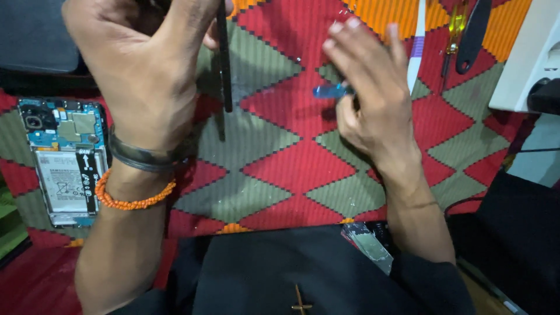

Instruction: Disassembling a smartphone by removing internal screws and cleaning the chassis with a brush.

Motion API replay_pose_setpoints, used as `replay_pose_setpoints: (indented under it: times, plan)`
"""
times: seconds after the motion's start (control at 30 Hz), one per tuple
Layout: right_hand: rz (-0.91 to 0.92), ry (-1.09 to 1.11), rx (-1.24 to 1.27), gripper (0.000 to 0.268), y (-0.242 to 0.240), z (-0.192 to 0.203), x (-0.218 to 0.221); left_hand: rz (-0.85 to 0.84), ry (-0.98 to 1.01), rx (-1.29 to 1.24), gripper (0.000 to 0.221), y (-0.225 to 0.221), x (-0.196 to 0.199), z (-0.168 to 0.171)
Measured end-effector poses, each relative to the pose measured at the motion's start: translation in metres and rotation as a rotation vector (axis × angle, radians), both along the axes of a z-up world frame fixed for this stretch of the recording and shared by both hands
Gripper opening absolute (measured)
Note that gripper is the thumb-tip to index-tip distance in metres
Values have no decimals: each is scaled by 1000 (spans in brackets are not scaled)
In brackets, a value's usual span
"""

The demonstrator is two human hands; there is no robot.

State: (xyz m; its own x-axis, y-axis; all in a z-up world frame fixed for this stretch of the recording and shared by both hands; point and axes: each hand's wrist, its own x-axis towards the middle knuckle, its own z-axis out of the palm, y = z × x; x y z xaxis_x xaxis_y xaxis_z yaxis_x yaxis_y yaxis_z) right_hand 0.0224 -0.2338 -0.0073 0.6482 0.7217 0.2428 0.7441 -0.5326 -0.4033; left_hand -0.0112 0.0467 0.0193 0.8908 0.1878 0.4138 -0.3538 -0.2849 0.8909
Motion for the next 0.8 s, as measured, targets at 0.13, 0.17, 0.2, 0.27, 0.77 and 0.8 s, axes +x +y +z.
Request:
replay_pose_setpoints:
  times: [0.13,0.17,0.2,0.27,0.77,0.8]
  plan:
    - [-118,-33,30,63,-6,-5,3,12,77,-51,40,-3,-1,8]
    - [-102,-58,45,59,-7,-7,3,15,85,-63,41,-4,-1,9]
    - [-101,-55,46,59,-1,-2,1,16,88,-62,41,-2,-1,6]
    - [-7,-9,-6,64,11,7,-4,19,41,44,41,1,0,1]
    - [-489,629,764,58,-14,0,-13,-201,-451,858,7,-43,-2,10]
    - [-488,629,763,58,-15,2,-13,-199,-451,858,7,-45,-2,9]
